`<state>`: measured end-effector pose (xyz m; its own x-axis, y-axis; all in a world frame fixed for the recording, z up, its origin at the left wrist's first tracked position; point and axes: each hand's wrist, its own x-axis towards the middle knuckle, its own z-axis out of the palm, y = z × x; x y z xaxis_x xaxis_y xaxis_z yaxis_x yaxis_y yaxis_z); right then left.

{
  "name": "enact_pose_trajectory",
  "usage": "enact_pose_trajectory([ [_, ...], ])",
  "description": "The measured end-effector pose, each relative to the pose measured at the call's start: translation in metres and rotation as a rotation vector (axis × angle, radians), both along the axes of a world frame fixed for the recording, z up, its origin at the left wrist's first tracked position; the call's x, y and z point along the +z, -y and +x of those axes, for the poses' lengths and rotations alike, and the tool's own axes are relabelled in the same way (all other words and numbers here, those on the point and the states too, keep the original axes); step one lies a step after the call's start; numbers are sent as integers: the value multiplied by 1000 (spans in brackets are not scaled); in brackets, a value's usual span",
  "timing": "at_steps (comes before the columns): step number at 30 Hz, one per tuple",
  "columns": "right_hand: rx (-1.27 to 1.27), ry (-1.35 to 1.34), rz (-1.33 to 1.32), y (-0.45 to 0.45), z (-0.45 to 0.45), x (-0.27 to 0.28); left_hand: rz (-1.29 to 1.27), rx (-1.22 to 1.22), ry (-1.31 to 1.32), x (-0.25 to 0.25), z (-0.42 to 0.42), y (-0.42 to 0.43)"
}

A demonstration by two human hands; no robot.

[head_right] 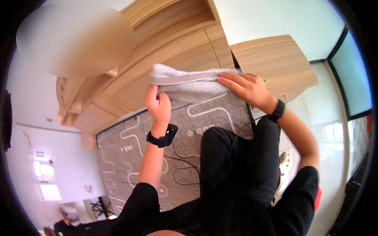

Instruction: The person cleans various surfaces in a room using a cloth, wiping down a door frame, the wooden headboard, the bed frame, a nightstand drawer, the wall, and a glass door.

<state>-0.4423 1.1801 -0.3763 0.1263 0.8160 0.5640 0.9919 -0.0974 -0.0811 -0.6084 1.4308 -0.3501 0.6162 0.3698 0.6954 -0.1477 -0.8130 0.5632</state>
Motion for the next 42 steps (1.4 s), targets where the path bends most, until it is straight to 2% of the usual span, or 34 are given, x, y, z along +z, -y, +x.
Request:
enact_pose_trajectory([
  [1, -17, -9, 24, 10, 12, -13, 112, 2, -97, -6, 7, 3],
  [3, 11, -68, -89, 23, 30, -31, 346, -78, -53, -25, 29, 12],
  [4, 18, -116, -80, 24, 53, -39, 336, -114, -113, -33, 48, 15],
  [5, 28, -166, -80, 28, 55, -40, 317, -147, -175, -32, 47, 24],
  [6, 30, -193, 33, 28, 62, -29, 294, -152, -87, -40, 62, 33],
  [7, 50, -343, 90, 23, 84, -33, 263, -145, -9, -52, 76, 41],
  [9, 103, -520, 272, 11, 114, -34, 147, -92, -99, -76, 92, 51],
  [11, 112, -487, 261, 5, 120, -31, 30, -63, -200, -88, 100, 58],
  [13, 145, -472, 240, 12, 138, -30, -215, -6, -487, -109, 126, 71],
  [14, 227, -350, 197, 12, 133, -34, -176, -35, -573, -108, 130, 65],
  [15, 345, -224, 145, 12, 131, -33, -193, 1, -561, -102, 129, 64],
  [17, 373, -251, 73, 10, 117, -18, -222, 117, -876, -72, 132, 66],
  [19, 355, -334, 43, 20, 110, 0, -141, 133, -802, -68, 126, 69],
  [20, 291, -494, 125, 27, 95, -2, -130, 171, -740, -45, 123, 71],
  [21, 277, -534, 89, 34, 95, 25, -130, 176, -694, -26, 118, 80],
  [23, 41, -784, 171, 46, 91, 38, -241, 235, -709, 39, 117, 100],
  [25, -27, -847, 212, 49, 99, 56, -65, 257, -539, 42, 122, 106],
  [26, -115, -932, 231, 32, 117, 125, -115, 252, -457, 83, 135, 110],
  [28, -76, -928, 371, 13, 138, 150, -40, 295, -348, 101, 149, 106],
  [29, -27, -881, 500, -14, 161, 199, -124, 314, -317, 131, 151, 117],
  [30, -13, -844, 513, -24, 166, 203, -177, 307, -309, 157, 164, 98],
  [31, -10, -717, 584, -44, 195, 192, -193, 316, -315, 155, 179, 93],
  [32, -146, -809, 533, -74, 176, 289, -207, 322, -263, 205, 168, 91],
  [34, -144, -744, 507, -92, 191, 283, -187, 333, -236, 212, 181, 76],
  [35, -137, -622, 430, -126, 208, 258, -120, 348, -127, 222, 194, 61],
  [37, -178, -692, 237, -141, 205, 232, -37, 369, -38, 206, 202, 54],
  [38, -200, -520, 233, -179, 202, 226, -19, 468, -124, 190, 217, 26],
  [39, -266, -387, 214, -164, 177, 204, -18, 532, -262, 165, 214, 33],
  [41, -400, -307, 88, -165, 174, 204, 32, 521, -227, 139, 217, 17],
  [42, -378, -291, 67, -155, 169, 210, -54, 477, -315, 131, 213, 26],
])
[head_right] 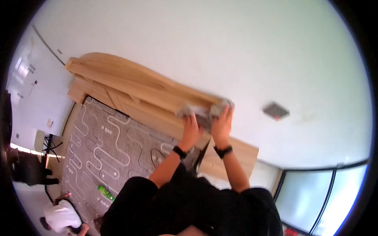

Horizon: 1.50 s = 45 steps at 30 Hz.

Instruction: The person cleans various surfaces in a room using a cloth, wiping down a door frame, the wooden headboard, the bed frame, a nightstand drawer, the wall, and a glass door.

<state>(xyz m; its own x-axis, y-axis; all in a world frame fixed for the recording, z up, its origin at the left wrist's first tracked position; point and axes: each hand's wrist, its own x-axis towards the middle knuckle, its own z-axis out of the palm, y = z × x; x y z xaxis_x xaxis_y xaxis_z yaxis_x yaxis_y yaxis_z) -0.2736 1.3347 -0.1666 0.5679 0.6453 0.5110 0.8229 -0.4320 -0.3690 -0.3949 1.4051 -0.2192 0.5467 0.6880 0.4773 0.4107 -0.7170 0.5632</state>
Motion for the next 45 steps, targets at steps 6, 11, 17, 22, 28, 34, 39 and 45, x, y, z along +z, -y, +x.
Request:
enact_pose_trajectory([
  [6, 117, -22, -165, -57, -29, 21, -176, 52, -94, 39, -16, -55],
  [11, 14, 24, -377, -87, -67, 4, -89, -5, -315, 52, -44, -94],
  [17, 147, 133, -180, -84, -62, -7, 3, -59, -407, 36, -38, -93],
  [22, 103, 179, -127, -85, -59, -18, 46, -87, -403, 24, -29, -94],
  [28, 222, 147, -85, -80, -56, -10, 86, -40, -428, 27, -28, -91],
  [34, 421, 33, -190, -54, -17, -2, 201, 99, -372, 37, -25, -75],
  [39, 626, 125, -231, -7, -2, 26, 220, 45, -385, 30, -1, -11],
  [45, 839, 83, -100, 18, 15, 45, 142, 37, -97, 44, -10, 22],
])
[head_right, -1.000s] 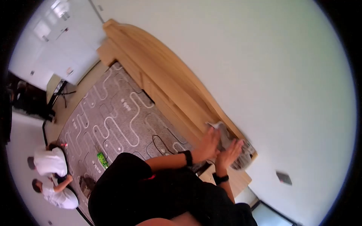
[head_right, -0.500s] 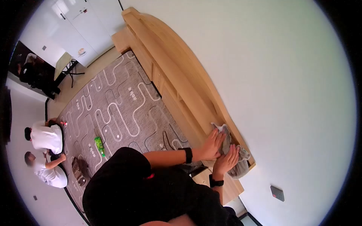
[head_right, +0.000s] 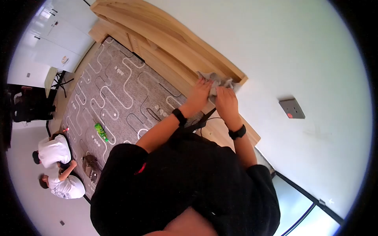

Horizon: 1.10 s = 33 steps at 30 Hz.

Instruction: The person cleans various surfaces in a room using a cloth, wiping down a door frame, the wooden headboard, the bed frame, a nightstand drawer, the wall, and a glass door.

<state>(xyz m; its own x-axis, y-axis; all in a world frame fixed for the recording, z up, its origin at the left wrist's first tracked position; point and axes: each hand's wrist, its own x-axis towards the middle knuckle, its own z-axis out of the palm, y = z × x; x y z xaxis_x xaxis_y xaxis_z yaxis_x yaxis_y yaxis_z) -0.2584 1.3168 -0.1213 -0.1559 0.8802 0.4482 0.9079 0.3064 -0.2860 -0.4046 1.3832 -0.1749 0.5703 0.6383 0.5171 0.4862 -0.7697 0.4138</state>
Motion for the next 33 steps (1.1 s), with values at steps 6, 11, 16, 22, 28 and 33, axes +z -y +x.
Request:
enact_pose_trajectory([
  [6, -221, -678, -127, 27, 7, 59, -564, -47, 29, 18, -35, 26],
  [11, -284, -825, 282, 13, -10, 64, -193, 163, 247, 27, -46, 14],
  [16, -283, -274, 449, -34, -38, 21, 1, 350, 214, 44, -69, -60],
  [22, -349, 202, 107, -117, -97, -62, 70, 406, -37, -21, -81, -149],
  [28, -226, 238, 58, -199, -140, -66, 164, 374, -165, -33, -110, -203],
  [33, -205, 247, -86, -265, -178, -53, 138, 463, -236, -17, -134, -272],
])
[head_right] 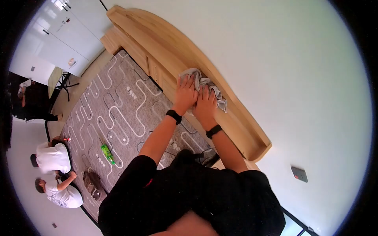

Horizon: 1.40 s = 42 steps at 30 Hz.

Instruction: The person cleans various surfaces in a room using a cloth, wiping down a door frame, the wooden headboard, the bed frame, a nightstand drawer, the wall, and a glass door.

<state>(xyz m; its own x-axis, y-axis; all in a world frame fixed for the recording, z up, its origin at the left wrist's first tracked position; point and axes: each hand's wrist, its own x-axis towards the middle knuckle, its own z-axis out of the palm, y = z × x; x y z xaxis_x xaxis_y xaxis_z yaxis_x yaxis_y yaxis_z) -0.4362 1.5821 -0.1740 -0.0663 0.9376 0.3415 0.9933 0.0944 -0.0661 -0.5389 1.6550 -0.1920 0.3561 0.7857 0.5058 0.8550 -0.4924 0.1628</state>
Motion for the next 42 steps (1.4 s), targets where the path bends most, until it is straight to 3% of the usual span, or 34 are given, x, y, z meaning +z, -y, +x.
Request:
enact_pose_trajectory([
  [2, -31, 30, -65, -10, -3, 3, -133, -59, 6, 6, -2, -14],
  [10, 58, 91, 103, 11, 15, -11, -84, -1, 78, -5, 10, -5],
  [13, 91, 223, 177, 38, 29, -25, -74, -20, 101, -5, 11, 23],
  [15, 128, 176, 169, 66, 40, -23, -40, -50, 117, 2, 7, 59],
  [17, 167, 118, 155, 101, 51, -17, -475, -41, 504, 13, -1, 110],
  [19, 305, -350, -79, 143, 61, 6, -628, 53, 514, -4, -14, 164],
  [20, 305, -369, -83, 164, 64, 14, -818, 88, 411, -4, -19, 190],
  [21, 301, -640, -143, 184, 63, 21, -1005, 125, 304, -3, -22, 217],
  [22, 298, -909, -199, 199, 61, 24, -845, 85, 410, -33, -27, 248],
  [23, 311, -922, -190, 213, 57, 22, -673, 42, 516, -65, -33, 278],
  [26, 480, -1136, -409, 254, 40, 22, -567, 38, 588, -76, -43, 342],
  [29, 749, -1195, -622, 281, 20, 40, -1031, -27, 859, -78, -64, 404],
  [31, 957, -1218, -821, 298, -2, 50, -964, 126, 962, -69, -88, 454],
  [34, 1294, -1002, -784, 334, -19, 54, -945, 253, 1198, -60, -95, 518],
  [37, 1433, -1040, -986, 357, -40, 45, -888, 292, 1365, -40, -96, 543],
  [38, 1294, -1145, -1151, 368, -48, 29, -732, 458, 1481, -16, -90, 555],
  [39, 1328, -1114, -1183, 382, -59, 19, -573, 628, 1592, -4, -86, 573],
  [41, 1011, -1093, -1341, 413, -81, 7, -419, 763, 1619, -22, -92, 610],
  [42, 1074, -993, -1164, 430, -91, 13, -314, 1003, 1407, -23, -93, 629],
])
